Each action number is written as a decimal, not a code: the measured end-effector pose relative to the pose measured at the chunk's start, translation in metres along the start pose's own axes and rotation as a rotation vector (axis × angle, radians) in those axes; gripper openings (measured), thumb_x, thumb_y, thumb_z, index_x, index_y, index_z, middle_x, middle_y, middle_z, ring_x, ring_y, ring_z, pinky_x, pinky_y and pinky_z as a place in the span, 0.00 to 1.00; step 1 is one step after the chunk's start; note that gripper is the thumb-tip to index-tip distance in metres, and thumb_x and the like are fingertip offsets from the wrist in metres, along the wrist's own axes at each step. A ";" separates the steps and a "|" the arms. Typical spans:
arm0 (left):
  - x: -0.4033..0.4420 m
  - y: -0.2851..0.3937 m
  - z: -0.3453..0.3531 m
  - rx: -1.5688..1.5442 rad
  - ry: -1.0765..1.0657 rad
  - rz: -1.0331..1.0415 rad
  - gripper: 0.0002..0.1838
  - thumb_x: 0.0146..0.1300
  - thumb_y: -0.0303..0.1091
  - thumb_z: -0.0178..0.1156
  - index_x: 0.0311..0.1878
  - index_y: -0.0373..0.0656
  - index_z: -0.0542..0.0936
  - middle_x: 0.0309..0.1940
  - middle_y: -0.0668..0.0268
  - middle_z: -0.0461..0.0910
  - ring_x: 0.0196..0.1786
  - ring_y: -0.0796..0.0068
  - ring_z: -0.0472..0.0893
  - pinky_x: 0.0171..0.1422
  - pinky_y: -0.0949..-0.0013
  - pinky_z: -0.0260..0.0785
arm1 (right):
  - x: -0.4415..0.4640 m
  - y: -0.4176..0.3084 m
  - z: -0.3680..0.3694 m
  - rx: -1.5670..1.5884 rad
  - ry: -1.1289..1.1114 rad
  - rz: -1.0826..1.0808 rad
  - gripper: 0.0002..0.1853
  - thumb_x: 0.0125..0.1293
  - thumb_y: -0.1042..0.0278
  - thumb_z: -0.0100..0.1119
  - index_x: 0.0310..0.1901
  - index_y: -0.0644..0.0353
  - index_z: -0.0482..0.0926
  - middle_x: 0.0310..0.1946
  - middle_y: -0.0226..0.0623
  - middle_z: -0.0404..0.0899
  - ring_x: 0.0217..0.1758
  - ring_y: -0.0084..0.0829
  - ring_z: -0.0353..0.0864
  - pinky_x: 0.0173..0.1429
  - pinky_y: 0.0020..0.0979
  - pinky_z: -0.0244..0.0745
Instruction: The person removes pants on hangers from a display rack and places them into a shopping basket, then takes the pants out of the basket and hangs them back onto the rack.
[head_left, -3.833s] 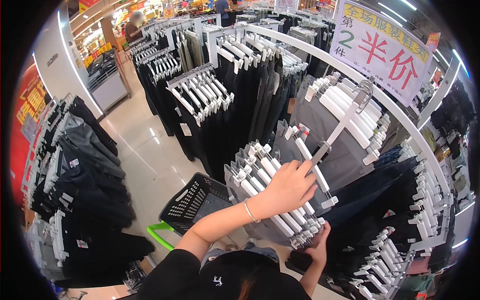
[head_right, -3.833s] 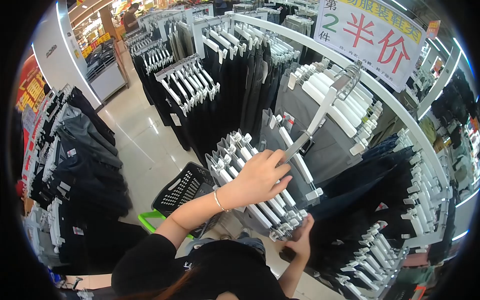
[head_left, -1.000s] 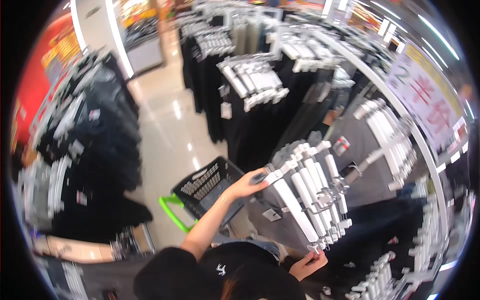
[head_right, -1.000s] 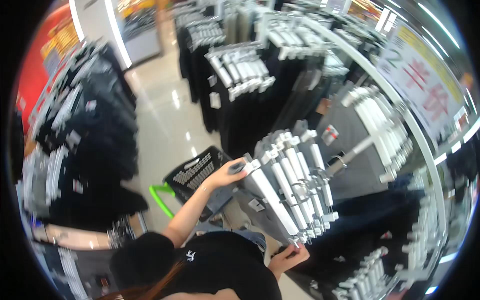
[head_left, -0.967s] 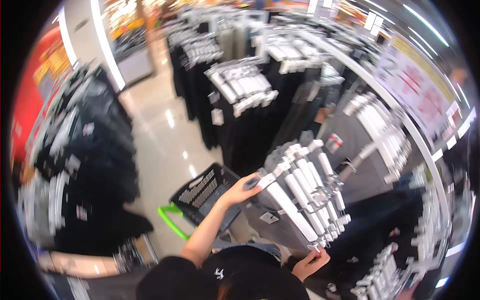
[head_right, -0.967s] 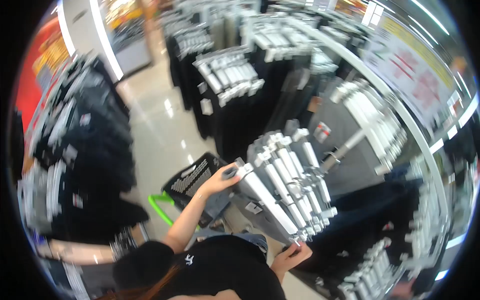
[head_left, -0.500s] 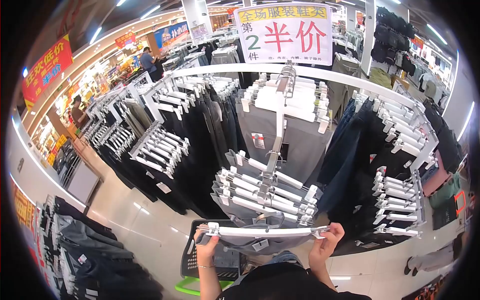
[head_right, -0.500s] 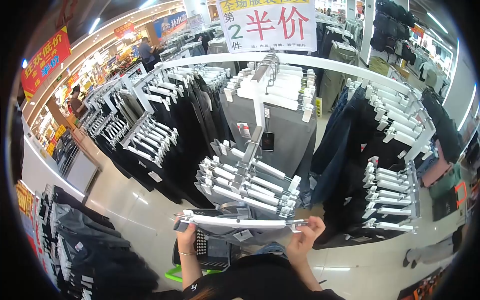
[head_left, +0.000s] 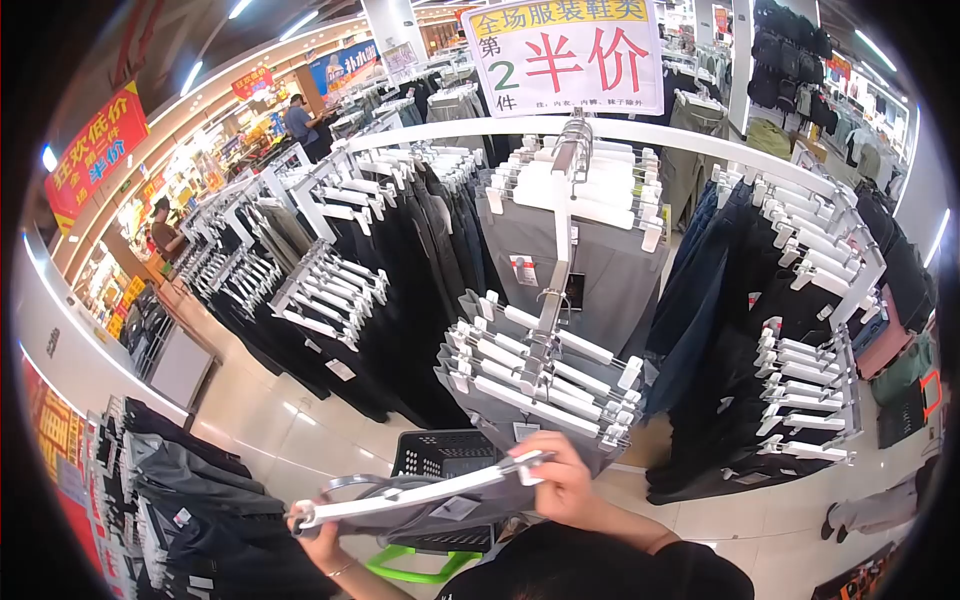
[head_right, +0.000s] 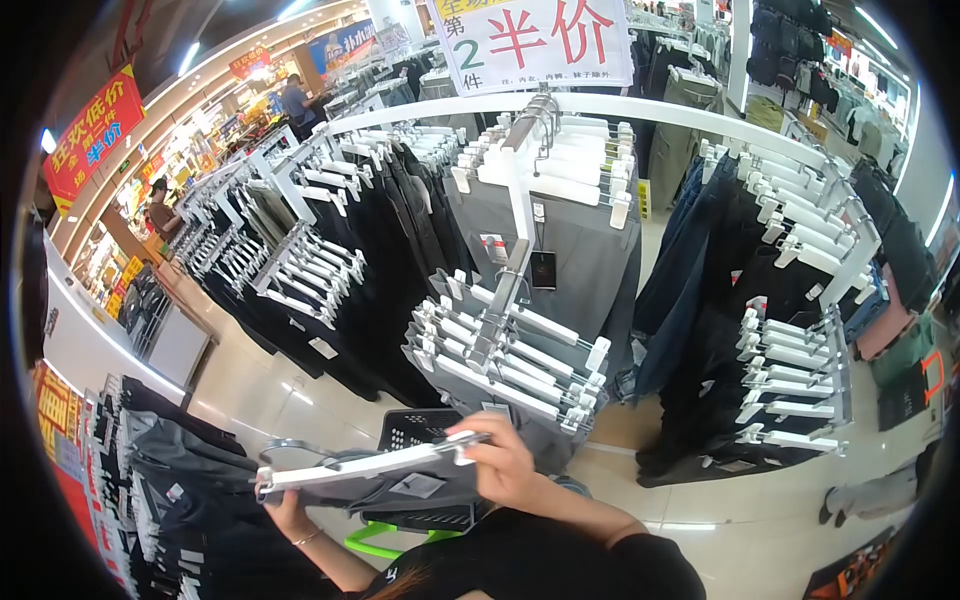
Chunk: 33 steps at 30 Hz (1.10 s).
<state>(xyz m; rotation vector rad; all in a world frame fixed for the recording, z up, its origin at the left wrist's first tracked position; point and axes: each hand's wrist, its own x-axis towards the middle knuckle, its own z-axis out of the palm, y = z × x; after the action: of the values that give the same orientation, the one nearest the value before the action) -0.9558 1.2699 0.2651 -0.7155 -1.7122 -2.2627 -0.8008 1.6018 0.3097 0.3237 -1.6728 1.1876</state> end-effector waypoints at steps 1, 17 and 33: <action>-0.005 0.016 -0.002 0.018 0.035 -0.019 0.33 0.40 0.30 0.70 0.48 0.34 0.62 0.35 0.60 0.72 0.39 0.71 0.74 0.51 0.64 0.66 | 0.005 0.003 0.011 0.044 0.000 -0.006 0.17 0.49 0.92 0.40 0.38 0.60 0.66 0.40 0.48 0.72 0.41 0.41 0.72 0.45 0.36 0.69; -0.027 0.098 -0.103 0.556 0.434 0.247 0.28 0.50 0.36 0.65 0.52 0.34 0.67 0.42 0.62 0.70 0.42 0.73 0.69 0.48 0.72 0.61 | 0.108 0.040 0.199 0.593 -0.127 -0.094 0.16 0.54 0.86 0.49 0.44 0.59 0.66 0.46 0.43 0.67 0.50 0.42 0.65 0.54 0.34 0.60; -0.010 -0.004 -0.074 1.133 0.672 0.178 0.13 0.53 0.27 0.61 0.40 0.27 0.76 0.38 0.54 0.78 0.40 0.67 0.76 0.48 0.66 0.66 | -0.173 0.126 0.041 0.087 -0.910 0.754 0.13 0.63 0.66 0.46 0.45 0.63 0.74 0.40 0.42 0.77 0.43 0.36 0.77 0.48 0.32 0.71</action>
<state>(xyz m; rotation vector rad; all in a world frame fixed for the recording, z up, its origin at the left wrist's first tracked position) -0.9674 1.1997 0.2410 0.1401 -1.9927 -0.9028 -0.8332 1.5739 0.0959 0.3163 -2.6765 1.8264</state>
